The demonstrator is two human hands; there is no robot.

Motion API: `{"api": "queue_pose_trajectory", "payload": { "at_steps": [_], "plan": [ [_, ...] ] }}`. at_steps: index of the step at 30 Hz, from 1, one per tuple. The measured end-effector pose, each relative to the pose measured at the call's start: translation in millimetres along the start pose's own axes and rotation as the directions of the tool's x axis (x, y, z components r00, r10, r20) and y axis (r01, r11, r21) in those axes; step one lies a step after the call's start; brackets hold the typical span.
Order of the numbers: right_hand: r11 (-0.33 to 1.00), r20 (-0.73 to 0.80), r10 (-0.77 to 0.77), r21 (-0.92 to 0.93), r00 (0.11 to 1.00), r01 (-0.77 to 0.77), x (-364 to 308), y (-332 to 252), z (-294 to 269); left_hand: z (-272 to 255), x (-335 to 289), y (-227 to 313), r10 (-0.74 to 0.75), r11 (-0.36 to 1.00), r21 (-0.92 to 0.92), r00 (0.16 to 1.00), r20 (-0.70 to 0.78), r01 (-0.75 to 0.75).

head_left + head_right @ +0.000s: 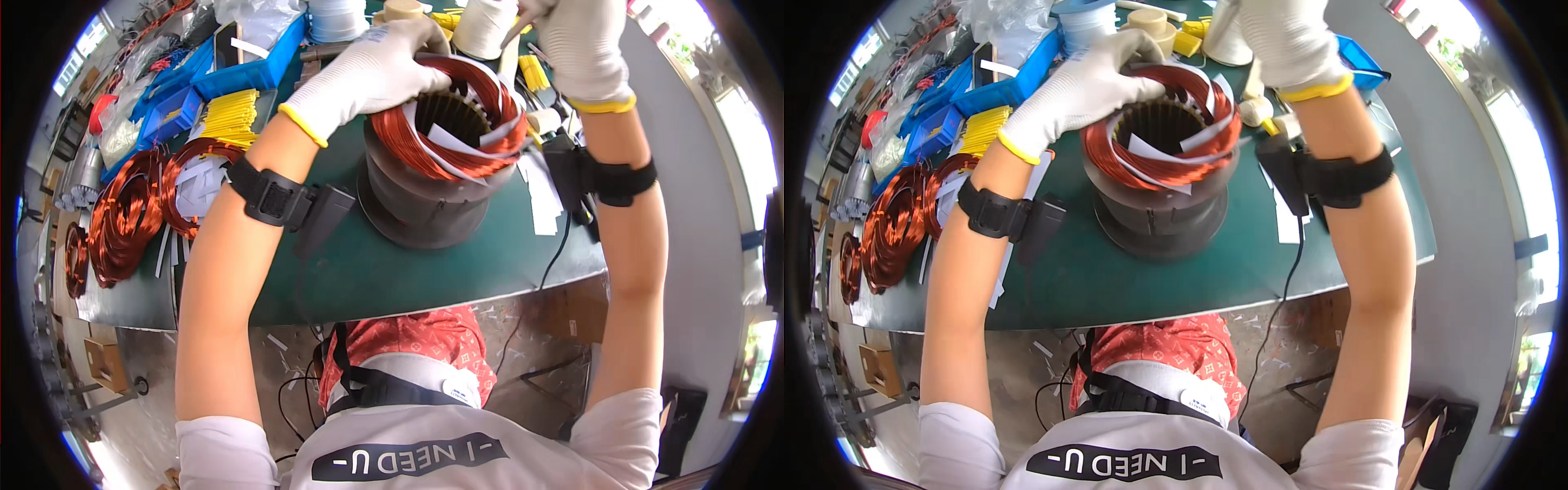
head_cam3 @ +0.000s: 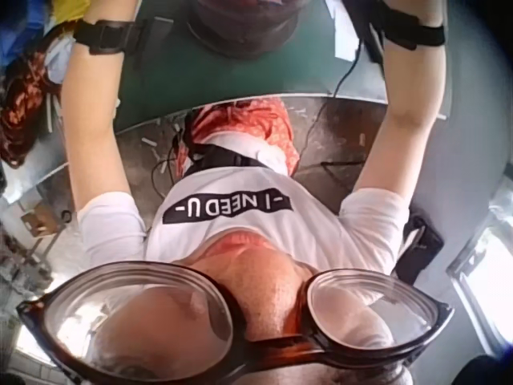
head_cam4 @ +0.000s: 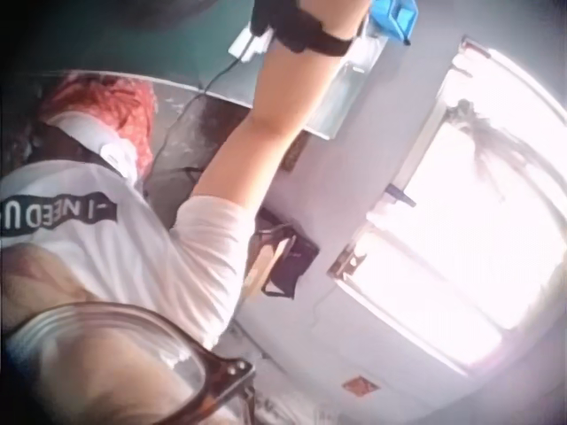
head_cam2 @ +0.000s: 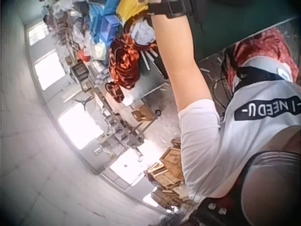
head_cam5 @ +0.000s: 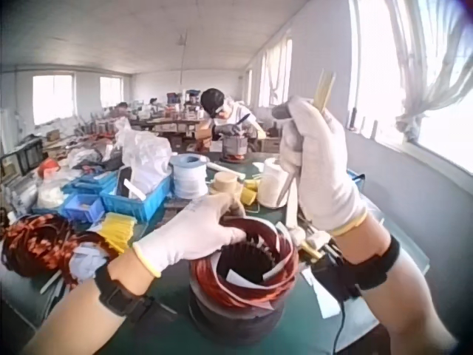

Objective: Inserting paper insulation into the slots of a motor stator manual assembly.

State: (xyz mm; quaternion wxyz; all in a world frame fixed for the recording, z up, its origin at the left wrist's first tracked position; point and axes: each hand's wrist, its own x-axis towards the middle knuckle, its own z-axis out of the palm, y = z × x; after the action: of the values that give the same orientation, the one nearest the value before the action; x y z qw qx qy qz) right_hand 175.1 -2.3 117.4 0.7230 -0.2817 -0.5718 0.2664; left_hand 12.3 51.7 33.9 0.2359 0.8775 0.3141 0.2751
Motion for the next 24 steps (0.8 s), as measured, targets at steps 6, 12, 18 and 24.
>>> {"api": "queue_pose_trajectory", "payload": {
  "at_steps": [6,12,18,24],
  "plan": [
    [0.384,0.346,0.260,-0.894,0.901,0.232,-43,43,-46,13,0,-17,0.084,0.990,-0.097,0.973,-0.213,-0.107],
    [0.542,0.286,0.231,-0.832,0.930,0.121,-50,61,-54,-4,-4,5,0.038,0.995,0.096,0.999,-0.036,-0.034],
    [0.616,0.338,0.380,-0.787,0.861,0.036,-38,51,-53,-3,-13,11,-0.058,0.968,0.235,0.992,-0.117,0.084],
    [0.677,0.199,0.261,-0.735,0.945,-0.032,-50,-3,-58,-34,-18,12,-0.264,0.964,0.036,0.964,0.025,0.263]
  ]
}}
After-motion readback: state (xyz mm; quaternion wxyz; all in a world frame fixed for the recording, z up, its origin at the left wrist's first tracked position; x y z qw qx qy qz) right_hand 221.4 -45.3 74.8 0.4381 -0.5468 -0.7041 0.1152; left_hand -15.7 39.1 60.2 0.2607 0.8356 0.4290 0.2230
